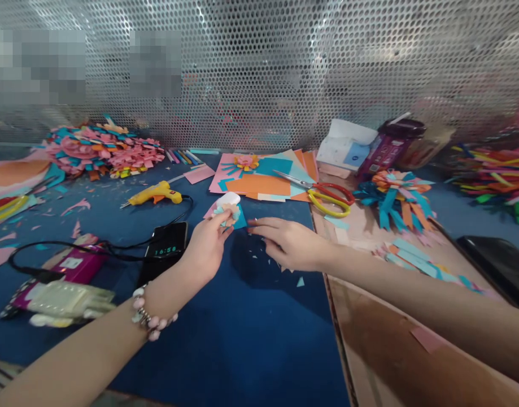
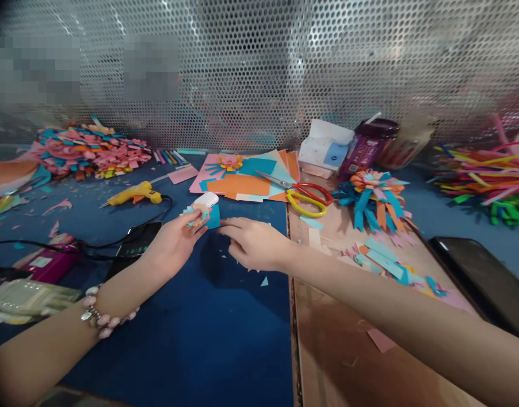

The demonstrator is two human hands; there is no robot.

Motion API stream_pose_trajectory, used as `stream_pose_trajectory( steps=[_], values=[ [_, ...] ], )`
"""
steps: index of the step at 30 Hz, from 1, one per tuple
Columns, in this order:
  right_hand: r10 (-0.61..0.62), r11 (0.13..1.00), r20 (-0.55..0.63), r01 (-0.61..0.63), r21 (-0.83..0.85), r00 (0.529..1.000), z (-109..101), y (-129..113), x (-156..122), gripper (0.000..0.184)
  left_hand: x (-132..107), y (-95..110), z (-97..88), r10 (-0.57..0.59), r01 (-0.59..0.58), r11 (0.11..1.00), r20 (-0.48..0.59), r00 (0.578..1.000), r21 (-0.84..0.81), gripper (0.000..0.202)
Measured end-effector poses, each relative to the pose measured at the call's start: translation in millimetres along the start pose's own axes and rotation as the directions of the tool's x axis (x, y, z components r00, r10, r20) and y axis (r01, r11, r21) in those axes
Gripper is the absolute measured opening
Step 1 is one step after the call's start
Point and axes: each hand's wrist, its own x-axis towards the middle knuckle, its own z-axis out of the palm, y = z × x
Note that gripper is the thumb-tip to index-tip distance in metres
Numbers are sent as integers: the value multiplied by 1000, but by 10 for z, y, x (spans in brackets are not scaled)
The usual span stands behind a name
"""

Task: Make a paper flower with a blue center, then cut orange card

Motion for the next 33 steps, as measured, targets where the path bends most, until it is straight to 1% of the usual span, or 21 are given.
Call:
stream_pose_trajectory(
  steps=[1, 3, 5, 6, 8, 10, 12, 13, 16, 18, 19, 20, 22, 23, 25, 27, 28, 29, 30, 32, 33],
  values=[
    [-13, 1000, -8, 13, -21, 1000, 40, -24, 17, 43, 5, 1, -7, 1, -1, 1000, 8, 1000, -4, 5],
    [-38, 997, 45, 41, -70, 998, 123, -80, -5, 46, 7, 7, -15, -6, 6, 1000, 3, 1000, -18, 4],
    [-62, 988, 95, 74, -134, 994, 169, -161, -128, 49, -1, 15, -12, -21, 19, 999, -46, 999, -39, 4],
    [-87, 980, 91, 102, -174, 992, 169, -213, -220, 48, -7, 18, -8, -26, 22, 999, -73, 997, -48, 5],
    [-130, 956, 42, 136, -261, 991, 141, -342, -417, 44, -19, 16, 4, -18, 13, 999, -98, 995, -53, 4],
    [-119, 943, -26, 105, -315, 993, 116, -495, -548, 43, -27, 5, 13, 5, -8, 999, -78, 997, -42, 2],
    [-62, 945, -80, 32, -325, 995, 143, -642, -559, 46, -25, -8, 15, 24, -26, 999, -55, 998, -33, 6],
    [-51, 950, -70, 27, -311, 996, 178, -702, -522, 49, -19, -13, 12, 26, -28, 999, -55, 998, -33, 7],
    [-40, 976, 47, 49, -214, 998, 291, -777, -371, 57, 8, -19, -26, 8, -12, 999, -71, 997, -51, 6],
    [15, 987, 131, 6, -159, 991, 297, -724, -371, 60, 24, -19, -63, 6, -10, 998, -69, 998, -66, 7],
    [38, 989, 175, -12, -147, 984, 266, -668, -431, 61, 28, -19, -79, 10, -15, 997, -70, 998, -70, 7],
    [64, 987, 202, -33, -156, 977, 215, -595, -534, 60, 29, -18, -91, 14, -19, 997, -73, 997, -70, 7],
    [153, 964, 201, -101, -247, 968, 75, -412, -841, 58, 20, -18, -94, 20, -25, 998, -85, 996, -59, 7],
    [201, 937, 175, -138, -319, 964, -2, -312, -1021, 58, 12, -17, -86, 21, -26, 998, -90, 996, -53, 8],
    [235, 865, 71, -175, -471, 969, -140, -129, -1348, 56, -5, -15, -57, 24, -29, 998, -98, 995, -50, 10],
    [195, 785, -24, -170, -595, 981, -229, -17, -1522, 51, -20, -11, -25, 28, -34, 998, -101, 994, -56, 11],
    [190, 755, -73, -193, -626, 979, -246, 0, -1524, 48, -25, -10, -12, 29, -35, 998, -102, 994, -57, 11],
    [189, 739, -125, -224, -636, 974, -243, -10, -1464, 46, -29, -9, -2, 30, -36, 998, -103, 994, -54, 11],
    [190, 735, -165, -252, -629, 968, -218, -43, -1347, 46, -32, -9, 4, 30, -35, 998, -105, 994, -51, 11],
    [170, 786, -112, -203, -584, 979, -105, -156, -991, 48, -32, -10, 6, 32, -37, 998, -109, 993, -50, 12],
    [154, 817, -82, -174, -550, 985, -25, -220, -782, 52, -31, -12, 4, 34, -40, 998, -112, 993, -52, 13]
  ],
)
